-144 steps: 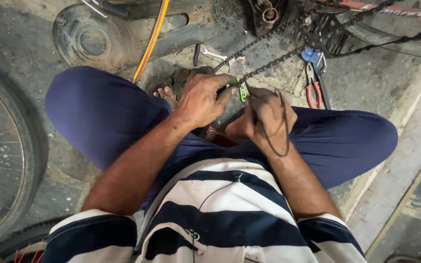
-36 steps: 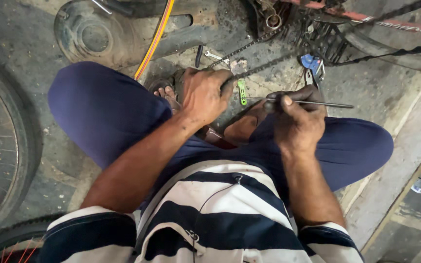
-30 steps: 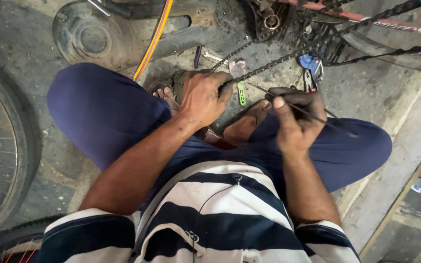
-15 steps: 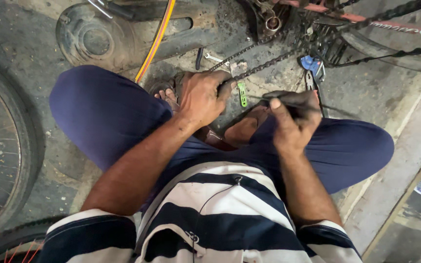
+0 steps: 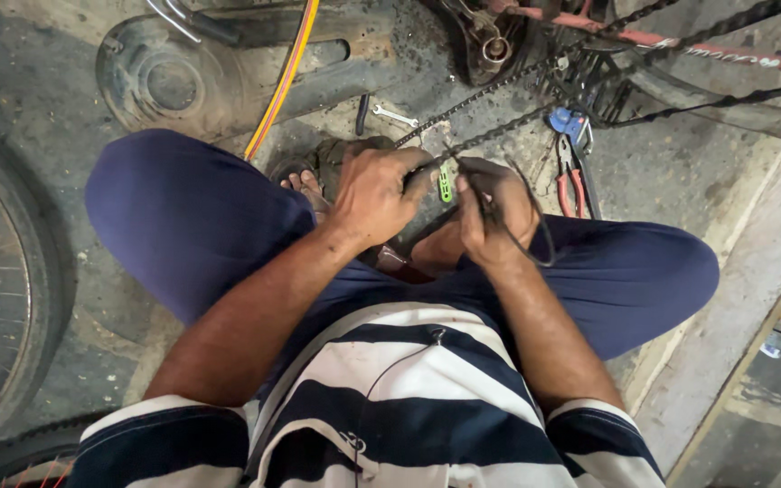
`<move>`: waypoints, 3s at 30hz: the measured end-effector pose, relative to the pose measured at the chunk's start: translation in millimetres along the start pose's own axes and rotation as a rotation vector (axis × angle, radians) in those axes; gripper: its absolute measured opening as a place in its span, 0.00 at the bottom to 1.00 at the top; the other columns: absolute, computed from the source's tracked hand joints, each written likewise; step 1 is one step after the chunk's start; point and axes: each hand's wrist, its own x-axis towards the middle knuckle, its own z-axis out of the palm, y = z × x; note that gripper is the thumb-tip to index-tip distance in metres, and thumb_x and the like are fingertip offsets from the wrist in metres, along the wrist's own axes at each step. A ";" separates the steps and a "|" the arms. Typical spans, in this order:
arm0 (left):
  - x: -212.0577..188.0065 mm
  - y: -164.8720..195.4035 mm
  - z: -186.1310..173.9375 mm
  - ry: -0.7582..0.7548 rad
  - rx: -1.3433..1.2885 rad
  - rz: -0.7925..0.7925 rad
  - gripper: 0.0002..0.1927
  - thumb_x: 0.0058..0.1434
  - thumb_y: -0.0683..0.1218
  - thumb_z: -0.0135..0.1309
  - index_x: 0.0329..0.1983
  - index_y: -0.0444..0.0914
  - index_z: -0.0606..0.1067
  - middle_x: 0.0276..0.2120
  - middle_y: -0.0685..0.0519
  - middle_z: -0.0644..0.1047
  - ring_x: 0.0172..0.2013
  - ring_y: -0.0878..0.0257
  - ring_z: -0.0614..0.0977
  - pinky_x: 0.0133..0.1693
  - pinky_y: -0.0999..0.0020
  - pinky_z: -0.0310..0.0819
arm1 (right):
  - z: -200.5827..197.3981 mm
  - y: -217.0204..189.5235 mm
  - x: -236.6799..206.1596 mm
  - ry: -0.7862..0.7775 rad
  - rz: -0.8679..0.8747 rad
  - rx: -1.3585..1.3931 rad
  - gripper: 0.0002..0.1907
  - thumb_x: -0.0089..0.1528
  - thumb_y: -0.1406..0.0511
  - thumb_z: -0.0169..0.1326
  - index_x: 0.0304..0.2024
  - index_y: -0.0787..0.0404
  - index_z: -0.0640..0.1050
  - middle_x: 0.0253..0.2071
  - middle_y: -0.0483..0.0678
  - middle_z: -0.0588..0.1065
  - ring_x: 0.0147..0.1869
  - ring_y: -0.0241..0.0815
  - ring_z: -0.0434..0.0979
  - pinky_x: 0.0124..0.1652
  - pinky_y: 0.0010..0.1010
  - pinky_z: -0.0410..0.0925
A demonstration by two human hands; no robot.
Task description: The person sits on the floor and scrubs a bicycle chain with a brush and rag. They hold the chain with one hand and scrub it with the other, repeatedly moving along the chain length.
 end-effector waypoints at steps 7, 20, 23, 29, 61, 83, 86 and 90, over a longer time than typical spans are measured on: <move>4.4 -0.9 -0.4 0.029 0.054 -0.051 0.12 0.63 0.52 0.58 0.43 0.41 0.82 0.33 0.41 0.82 0.35 0.41 0.83 0.41 0.48 0.74 | -17.8 0.7 -6.6 0.055 0.253 0.354 0.08 0.69 0.73 0.59 0.41 0.68 0.72 0.48 0.58 0.80 0.46 0.41 0.80 0.49 0.31 0.74; 8.3 -5.0 10.1 -0.052 -0.036 -0.095 0.16 0.66 0.55 0.56 0.53 0.45 0.81 0.46 0.44 0.83 0.49 0.43 0.82 0.51 0.52 0.75 | -22.5 11.5 -10.6 0.197 0.213 0.496 0.10 0.70 0.73 0.59 0.42 0.66 0.68 0.46 0.59 0.79 0.47 0.42 0.80 0.49 0.30 0.74; 8.0 -7.4 12.7 -0.026 -0.040 -0.064 0.15 0.66 0.54 0.56 0.51 0.42 0.80 0.46 0.42 0.82 0.49 0.42 0.82 0.50 0.52 0.75 | -24.0 12.3 -9.4 0.197 0.168 0.414 0.09 0.70 0.74 0.58 0.44 0.67 0.69 0.47 0.60 0.79 0.46 0.42 0.80 0.51 0.30 0.74; 6.5 -9.1 15.9 -0.102 -0.085 -0.070 0.14 0.66 0.51 0.53 0.50 0.40 0.79 0.44 0.43 0.82 0.47 0.43 0.82 0.48 0.52 0.74 | -19.8 13.6 -7.5 0.104 0.097 0.333 0.08 0.72 0.75 0.57 0.45 0.68 0.69 0.48 0.59 0.78 0.48 0.42 0.79 0.51 0.29 0.73; 8.8 -6.8 19.0 0.060 0.073 0.003 0.09 0.64 0.48 0.58 0.43 0.41 0.81 0.41 0.52 0.82 0.49 0.50 0.80 0.51 0.47 0.62 | -31.3 3.8 -2.3 0.059 0.324 0.382 0.07 0.70 0.75 0.58 0.43 0.69 0.71 0.41 0.55 0.78 0.37 0.38 0.78 0.40 0.26 0.73; 6.7 -2.0 15.8 0.008 0.121 0.037 0.09 0.61 0.47 0.58 0.43 0.43 0.81 0.40 0.52 0.82 0.48 0.50 0.80 0.51 0.40 0.60 | -16.4 -10.4 23.3 -0.141 -0.102 -0.098 0.07 0.65 0.76 0.61 0.43 0.68 0.76 0.42 0.58 0.80 0.42 0.47 0.83 0.41 0.34 0.76; 6.7 -2.6 17.8 -0.010 0.089 0.042 0.11 0.59 0.44 0.56 0.45 0.42 0.81 0.41 0.51 0.82 0.48 0.48 0.80 0.50 0.41 0.63 | -19.5 -14.9 28.5 -0.363 -0.351 -0.409 0.21 0.45 0.74 0.69 0.39 0.66 0.76 0.41 0.60 0.80 0.38 0.58 0.80 0.34 0.42 0.72; 8.5 -10.3 13.6 0.029 -0.014 -0.001 0.09 0.65 0.49 0.57 0.44 0.41 0.80 0.41 0.49 0.82 0.46 0.46 0.81 0.48 0.46 0.67 | -24.4 -24.4 16.3 -0.158 -0.508 -0.265 0.13 0.60 0.78 0.61 0.43 0.68 0.73 0.47 0.61 0.77 0.46 0.59 0.83 0.42 0.42 0.76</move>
